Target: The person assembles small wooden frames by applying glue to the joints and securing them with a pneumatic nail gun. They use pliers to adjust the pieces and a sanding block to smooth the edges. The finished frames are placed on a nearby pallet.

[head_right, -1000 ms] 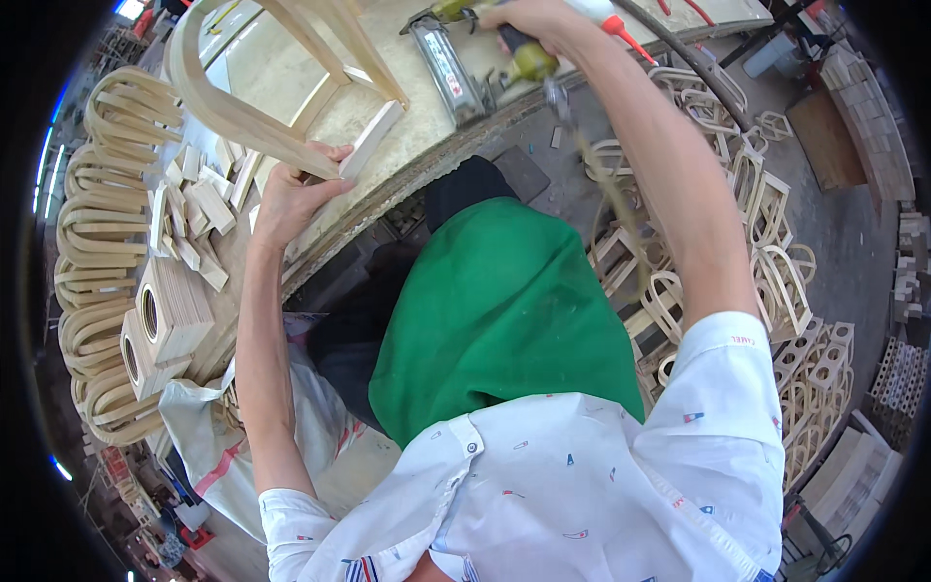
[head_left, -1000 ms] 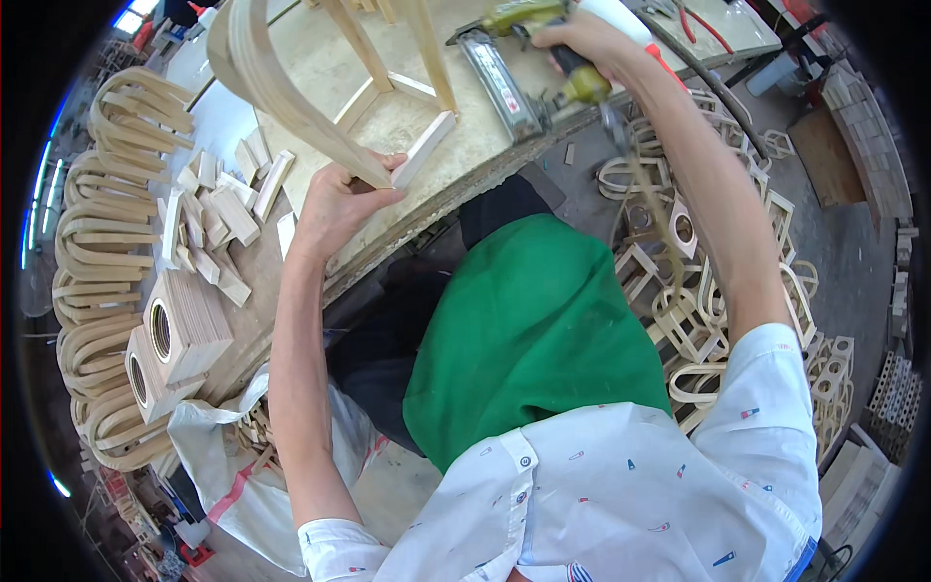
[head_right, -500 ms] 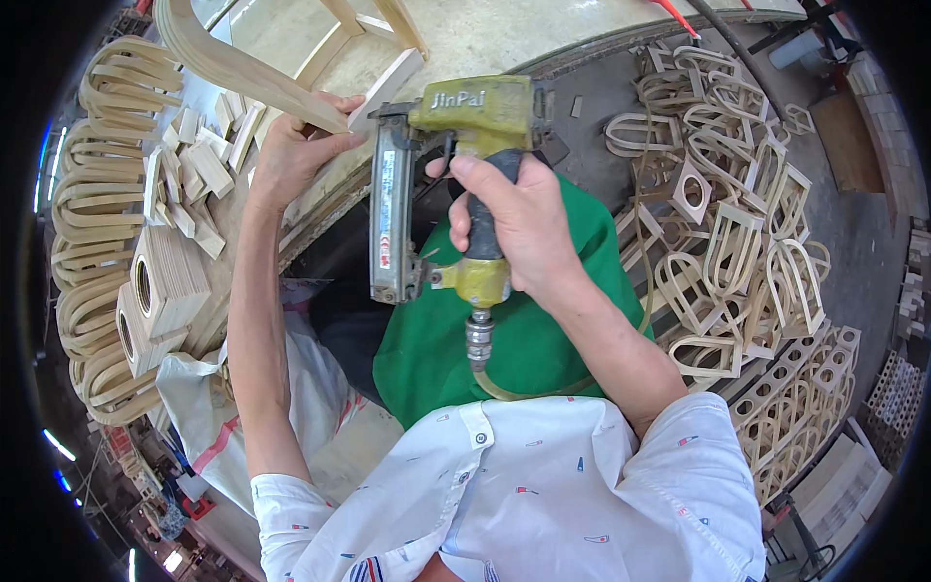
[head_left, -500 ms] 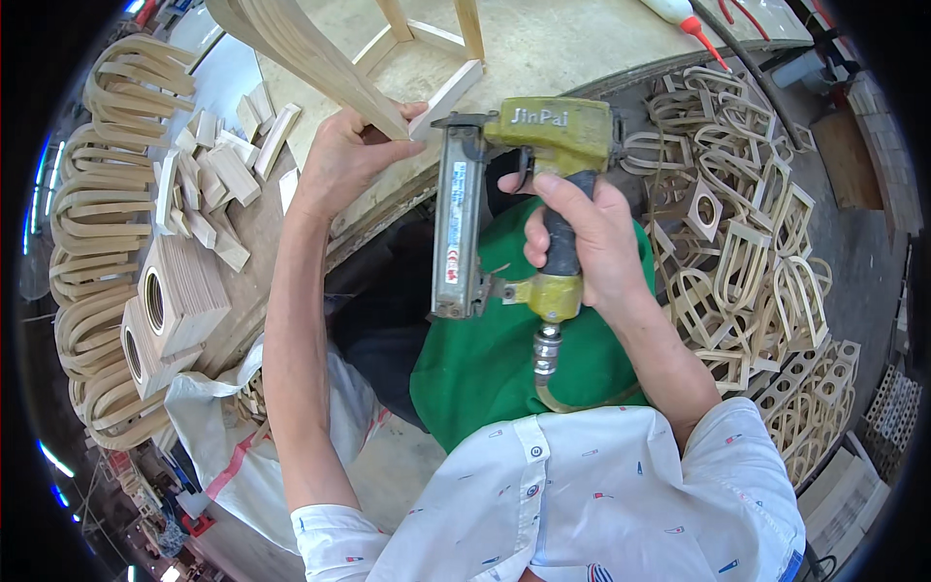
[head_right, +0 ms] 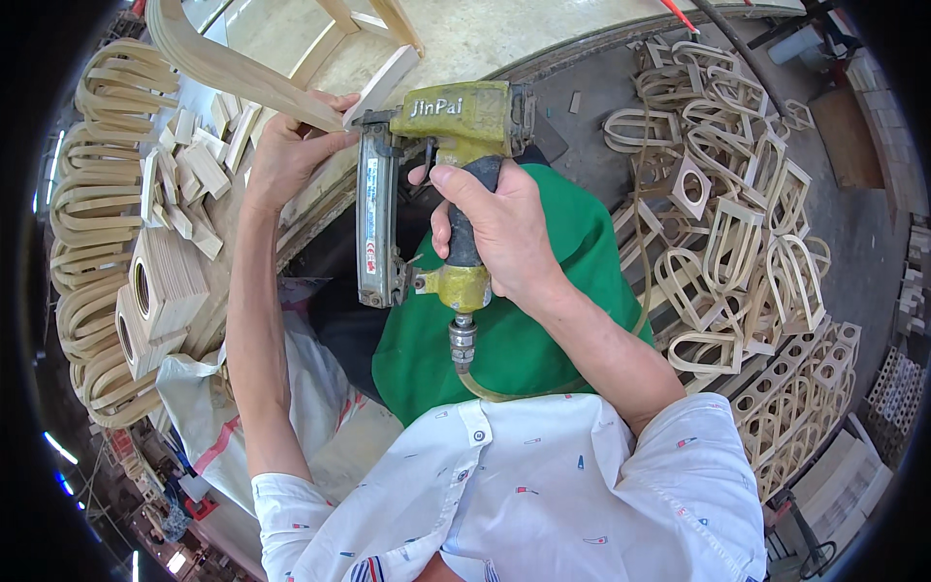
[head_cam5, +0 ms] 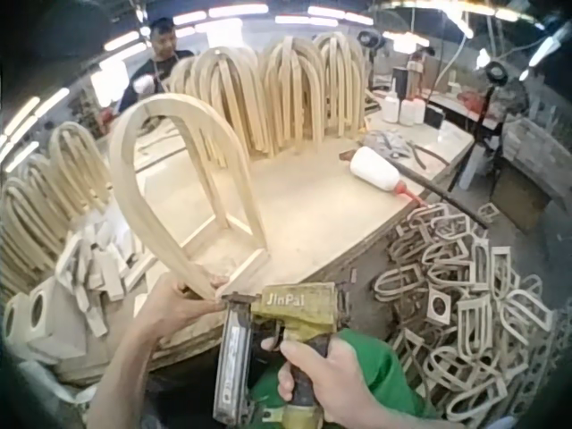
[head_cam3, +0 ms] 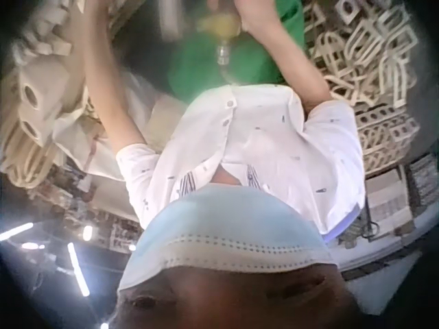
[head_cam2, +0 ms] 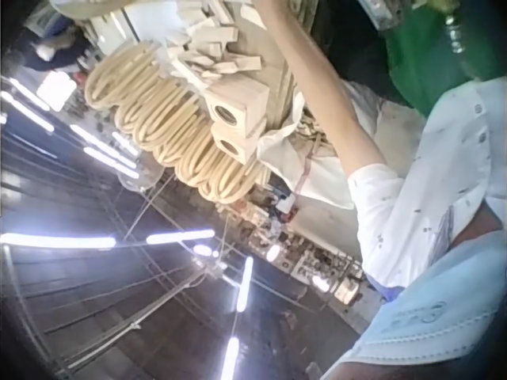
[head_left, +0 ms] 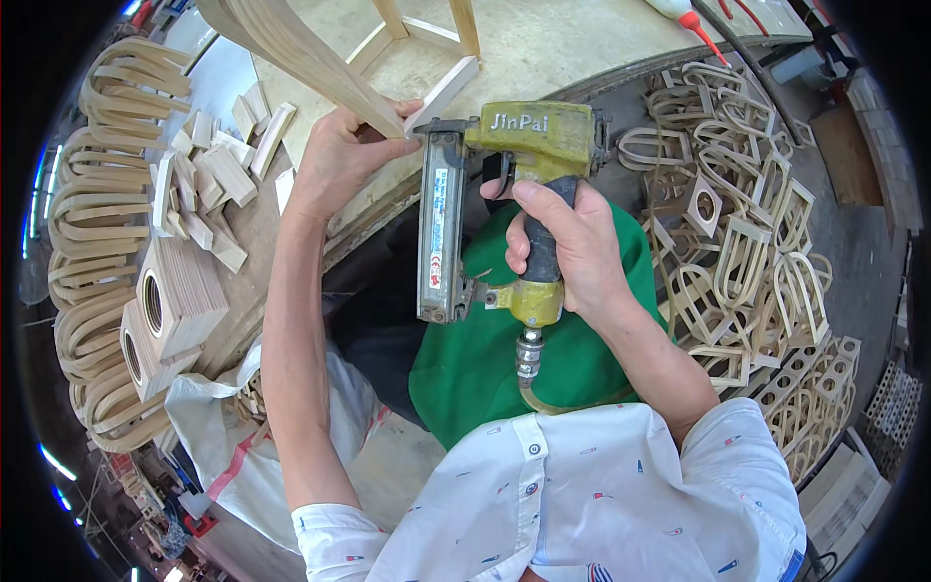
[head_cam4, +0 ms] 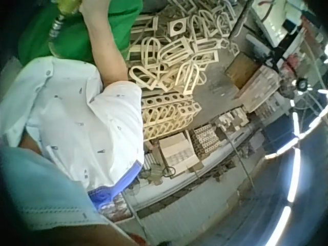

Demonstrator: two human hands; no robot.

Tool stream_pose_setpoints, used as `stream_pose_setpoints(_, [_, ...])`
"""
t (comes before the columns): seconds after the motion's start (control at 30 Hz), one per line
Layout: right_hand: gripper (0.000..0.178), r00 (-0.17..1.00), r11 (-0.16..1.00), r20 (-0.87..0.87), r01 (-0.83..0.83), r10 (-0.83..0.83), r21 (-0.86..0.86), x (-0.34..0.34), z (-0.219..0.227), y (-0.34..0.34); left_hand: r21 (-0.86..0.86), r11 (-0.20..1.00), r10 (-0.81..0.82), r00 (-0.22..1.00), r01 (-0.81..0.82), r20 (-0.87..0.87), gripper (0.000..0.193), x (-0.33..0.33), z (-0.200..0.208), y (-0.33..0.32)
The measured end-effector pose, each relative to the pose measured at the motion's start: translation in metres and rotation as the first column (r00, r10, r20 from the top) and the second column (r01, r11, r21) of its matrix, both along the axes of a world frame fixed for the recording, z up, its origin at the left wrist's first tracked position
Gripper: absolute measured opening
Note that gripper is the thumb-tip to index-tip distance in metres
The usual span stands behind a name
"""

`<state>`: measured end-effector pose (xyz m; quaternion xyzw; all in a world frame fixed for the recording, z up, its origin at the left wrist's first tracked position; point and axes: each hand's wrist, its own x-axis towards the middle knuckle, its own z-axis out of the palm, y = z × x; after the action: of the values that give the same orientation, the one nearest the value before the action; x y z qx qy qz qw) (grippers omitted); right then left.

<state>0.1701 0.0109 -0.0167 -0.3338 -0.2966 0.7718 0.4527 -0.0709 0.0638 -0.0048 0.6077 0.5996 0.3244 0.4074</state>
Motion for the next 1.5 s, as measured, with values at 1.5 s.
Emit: stream_pose_setpoints(1.5, [0.027,0.999,1.000,0.046,-0.012,0.012,-0.010,0.034,0.004,0.022,0.025,1.000,-0.012,0.990,0.008,0.142,0.039,-0.017,0.020,-0.001])
